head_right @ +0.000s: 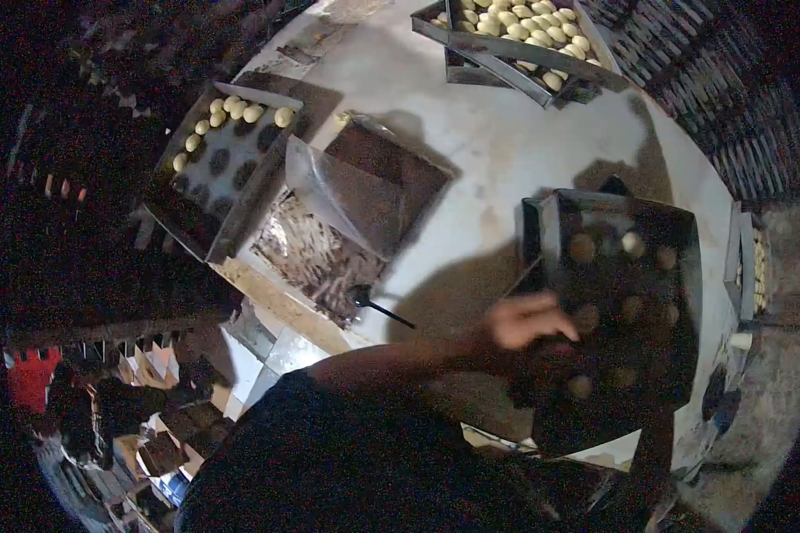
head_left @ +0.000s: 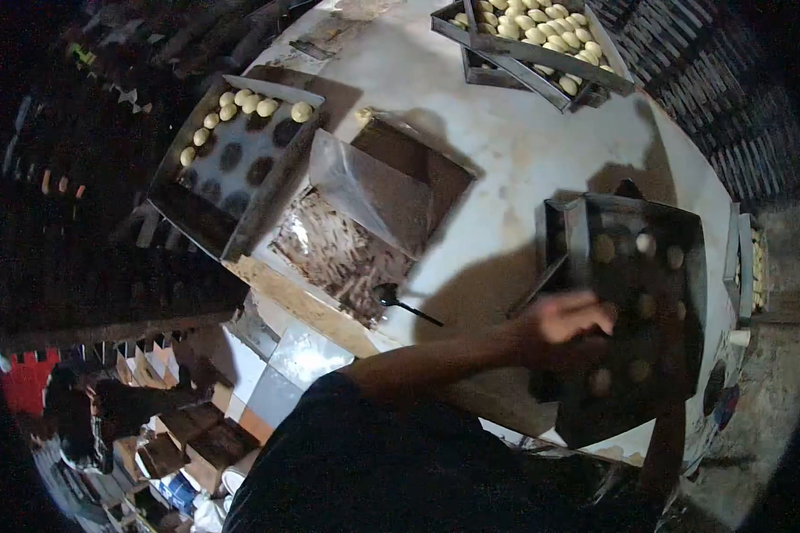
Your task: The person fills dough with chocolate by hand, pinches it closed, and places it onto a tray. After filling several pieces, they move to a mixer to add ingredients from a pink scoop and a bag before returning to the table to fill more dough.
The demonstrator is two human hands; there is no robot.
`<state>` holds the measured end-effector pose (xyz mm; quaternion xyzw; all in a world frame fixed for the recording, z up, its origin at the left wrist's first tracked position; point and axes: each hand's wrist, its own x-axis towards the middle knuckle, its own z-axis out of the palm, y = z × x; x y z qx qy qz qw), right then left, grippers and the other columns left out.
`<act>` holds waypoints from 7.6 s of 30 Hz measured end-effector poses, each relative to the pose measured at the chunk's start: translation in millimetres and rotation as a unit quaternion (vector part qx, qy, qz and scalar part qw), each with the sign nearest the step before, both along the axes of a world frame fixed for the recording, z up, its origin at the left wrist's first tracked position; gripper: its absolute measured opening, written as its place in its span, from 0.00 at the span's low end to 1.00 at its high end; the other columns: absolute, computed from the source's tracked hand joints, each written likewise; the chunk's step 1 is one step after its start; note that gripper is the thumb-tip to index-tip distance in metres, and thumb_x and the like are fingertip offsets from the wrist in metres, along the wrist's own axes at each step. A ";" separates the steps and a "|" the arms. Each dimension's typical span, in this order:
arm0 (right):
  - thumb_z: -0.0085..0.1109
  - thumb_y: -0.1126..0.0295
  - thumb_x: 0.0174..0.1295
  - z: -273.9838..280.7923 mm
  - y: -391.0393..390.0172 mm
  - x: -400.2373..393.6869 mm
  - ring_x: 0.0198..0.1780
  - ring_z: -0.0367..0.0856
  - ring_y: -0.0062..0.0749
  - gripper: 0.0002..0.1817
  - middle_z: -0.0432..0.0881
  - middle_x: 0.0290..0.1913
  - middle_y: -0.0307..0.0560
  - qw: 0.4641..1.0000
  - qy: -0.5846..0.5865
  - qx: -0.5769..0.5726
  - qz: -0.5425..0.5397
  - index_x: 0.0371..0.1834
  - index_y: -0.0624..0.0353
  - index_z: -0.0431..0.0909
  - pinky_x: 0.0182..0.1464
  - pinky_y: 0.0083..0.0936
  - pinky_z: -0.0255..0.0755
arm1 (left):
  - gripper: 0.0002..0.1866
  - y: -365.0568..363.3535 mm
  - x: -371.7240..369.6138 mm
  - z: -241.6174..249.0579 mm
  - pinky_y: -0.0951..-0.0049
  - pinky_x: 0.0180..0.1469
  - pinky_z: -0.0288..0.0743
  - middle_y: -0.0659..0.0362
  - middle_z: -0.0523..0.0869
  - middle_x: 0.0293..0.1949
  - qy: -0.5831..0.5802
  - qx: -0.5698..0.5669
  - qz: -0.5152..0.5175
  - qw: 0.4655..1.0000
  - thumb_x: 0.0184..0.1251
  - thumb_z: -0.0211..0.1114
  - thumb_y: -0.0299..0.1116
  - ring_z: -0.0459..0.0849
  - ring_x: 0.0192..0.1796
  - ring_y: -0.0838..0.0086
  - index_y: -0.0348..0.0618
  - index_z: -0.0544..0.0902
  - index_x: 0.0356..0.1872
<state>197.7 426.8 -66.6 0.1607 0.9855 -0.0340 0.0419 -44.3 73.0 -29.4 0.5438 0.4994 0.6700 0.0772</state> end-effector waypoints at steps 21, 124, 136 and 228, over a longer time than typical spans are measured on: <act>0.59 0.70 0.61 82.0 -403.2 -166.1 0.35 0.77 0.24 0.07 0.80 0.34 0.40 0.855 0.387 -0.229 -0.259 0.38 0.61 0.80 0.40 0.23 0.72 | 0.21 -286.4 -447.5 -126.7 0.57 0.47 0.75 0.42 0.82 0.40 0.002 -0.191 0.425 0.885 0.64 0.62 0.31 0.82 0.46 0.50 0.32 0.70 0.54; 0.59 0.67 0.62 -93.8 -461.3 -221.1 0.41 0.80 0.38 0.17 0.78 0.45 0.49 0.947 0.257 -0.140 0.130 0.54 0.56 0.80 0.41 0.31 0.75 | 0.19 -348.4 -88.6 -34.2 0.75 0.49 0.84 0.53 0.78 0.56 -0.737 0.036 0.094 0.669 0.75 0.50 0.40 0.80 0.54 0.66 0.43 0.73 0.60; 0.65 0.73 0.59 36.3 -640.0 -262.8 0.37 0.83 0.30 0.10 0.79 0.43 0.47 0.627 0.332 -0.703 0.039 0.40 0.70 0.81 0.39 0.26 0.81 | 0.31 -409.5 -26.5 -6.1 0.63 0.70 0.55 0.55 0.64 0.67 -0.415 0.011 0.258 0.872 0.75 0.49 0.43 0.65 0.67 0.65 0.42 0.52 0.72; 0.64 0.72 0.57 0.0 -684.9 -514.2 0.47 0.81 0.38 0.14 0.72 0.56 0.55 0.818 0.388 -0.396 0.155 0.47 0.63 0.79 0.47 0.31 0.76 | 0.13 -551.6 -513.7 -150.9 0.73 0.35 0.69 0.61 0.80 0.29 -0.258 -0.155 0.552 0.778 0.63 0.67 0.36 0.76 0.33 0.77 0.38 0.75 0.32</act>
